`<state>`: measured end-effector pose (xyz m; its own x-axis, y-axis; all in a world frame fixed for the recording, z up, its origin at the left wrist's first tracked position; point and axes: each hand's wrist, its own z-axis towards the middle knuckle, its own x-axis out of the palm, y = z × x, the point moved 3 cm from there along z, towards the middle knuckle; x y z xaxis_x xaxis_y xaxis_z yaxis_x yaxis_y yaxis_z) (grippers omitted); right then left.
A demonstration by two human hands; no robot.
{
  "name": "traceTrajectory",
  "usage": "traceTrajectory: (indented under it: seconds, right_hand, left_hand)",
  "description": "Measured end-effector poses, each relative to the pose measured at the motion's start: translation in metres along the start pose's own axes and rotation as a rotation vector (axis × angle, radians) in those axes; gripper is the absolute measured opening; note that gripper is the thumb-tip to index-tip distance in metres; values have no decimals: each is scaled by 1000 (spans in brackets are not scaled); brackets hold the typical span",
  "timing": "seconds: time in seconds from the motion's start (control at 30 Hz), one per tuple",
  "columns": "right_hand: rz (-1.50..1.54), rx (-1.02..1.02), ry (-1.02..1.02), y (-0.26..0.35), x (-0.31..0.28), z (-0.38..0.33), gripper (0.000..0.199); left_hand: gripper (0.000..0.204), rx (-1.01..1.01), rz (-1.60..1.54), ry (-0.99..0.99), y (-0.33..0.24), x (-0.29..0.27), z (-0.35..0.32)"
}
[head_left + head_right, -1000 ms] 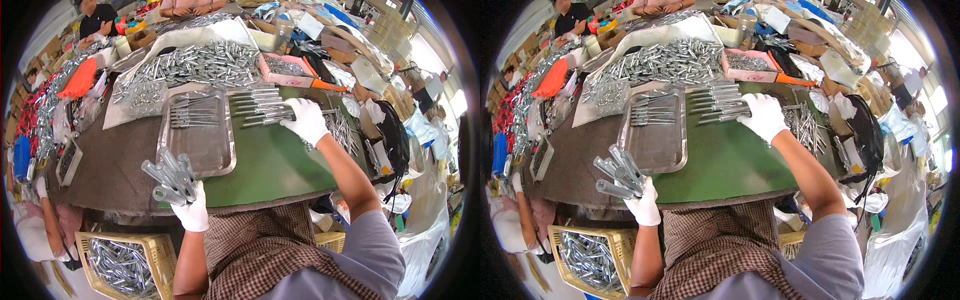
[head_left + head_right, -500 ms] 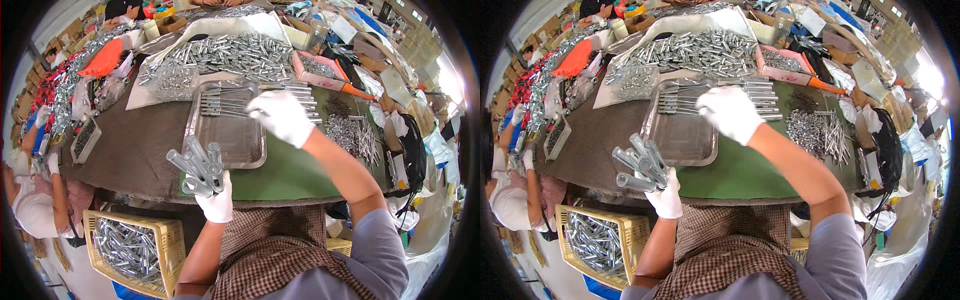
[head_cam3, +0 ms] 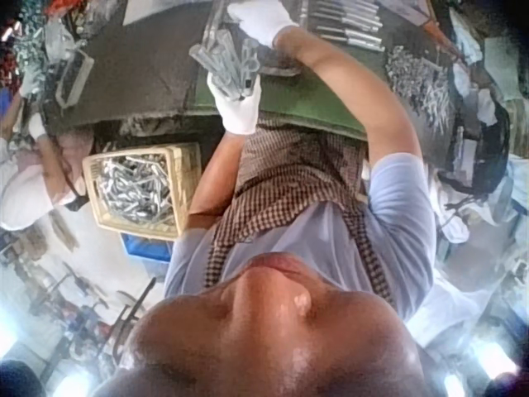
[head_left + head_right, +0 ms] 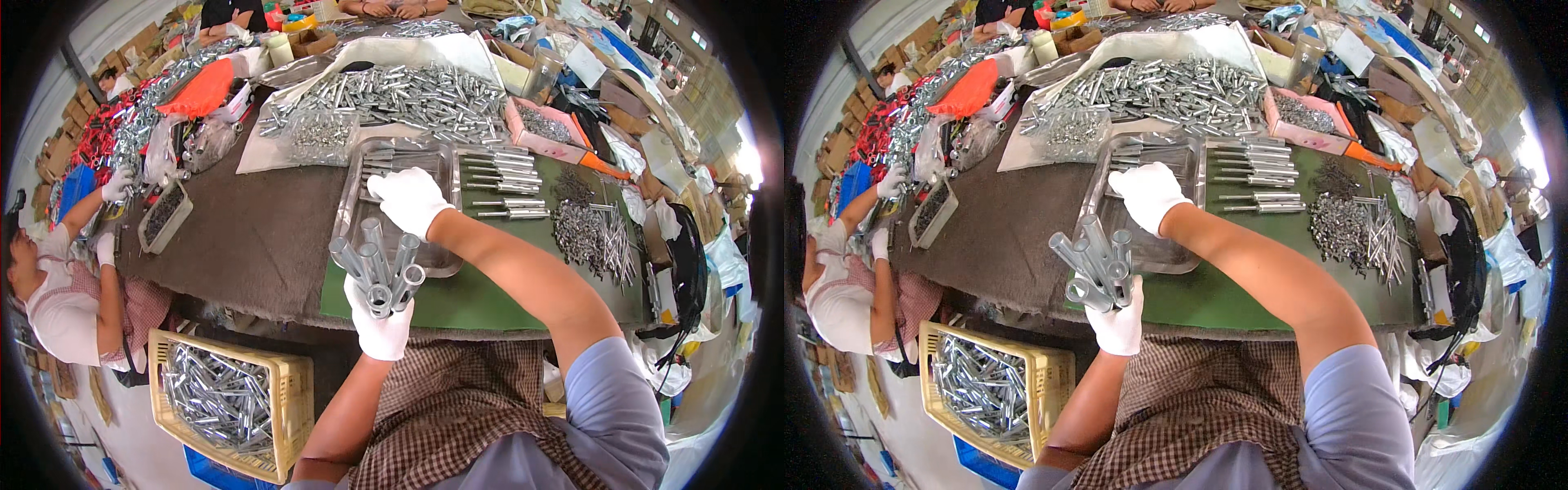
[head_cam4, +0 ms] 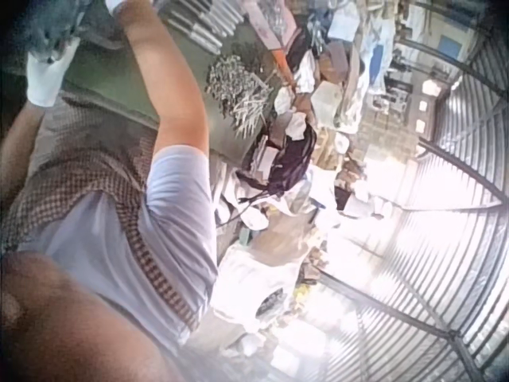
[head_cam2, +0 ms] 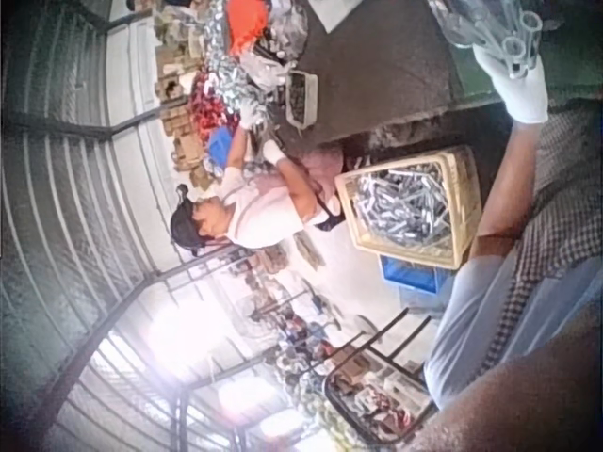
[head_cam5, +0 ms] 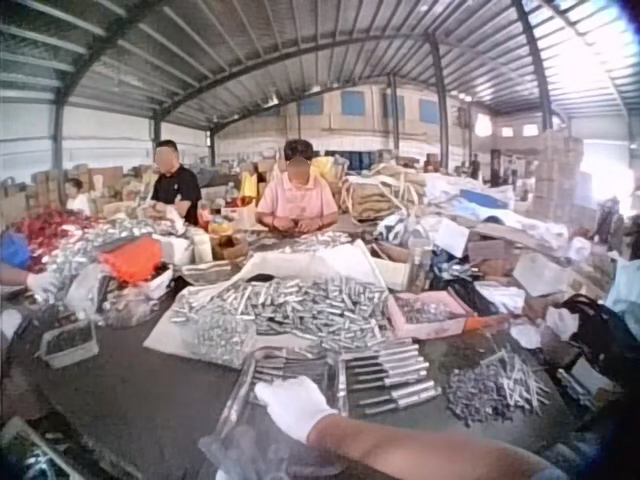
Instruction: Assembling small metal components and screws at a manufacturing workbench.
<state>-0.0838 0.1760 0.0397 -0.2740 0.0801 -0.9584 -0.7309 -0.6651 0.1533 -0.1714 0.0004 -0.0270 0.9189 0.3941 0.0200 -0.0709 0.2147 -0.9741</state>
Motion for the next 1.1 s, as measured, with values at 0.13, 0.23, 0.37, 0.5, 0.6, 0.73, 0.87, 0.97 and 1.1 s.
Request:
traceTrajectory:
  seconds: [0.13,0.23,0.37,0.5,0.6,0.73,0.87,0.97,1.1]
  right_hand:
    - [131,42,-14,-12,-2,-2,21]
    - [458,16,-150,-21,-44,-13,36]
    - [1100,99,-217,3,-135,-37,35]
    - [1338,-11,-317,30,-169,-58,31]
    - [1121,-81,-213,44,-168,-62,32]
    - [823,-112,-62,52,-149,-67,24]
    - [752,-168,-92,51,-137,-69,22]
    - [599,-238,-127,53,-136,-69,27]
    - [544,-273,-85,55,-137,-68,26]
  left_hand:
    - [58,115,0,-32,-18,7,3]
    - [78,57,-28,96,-16,5,0]
    - [83,218,132,176,-29,6,0]
    - [85,244,104,242,-29,7,2]
    - [86,296,115,246,-34,8,3]
    - [86,235,143,261,-29,9,2]
    - [85,223,99,248,-23,9,2]
    - [85,251,176,251,-23,8,3]
    - [84,248,122,249,-18,8,2]
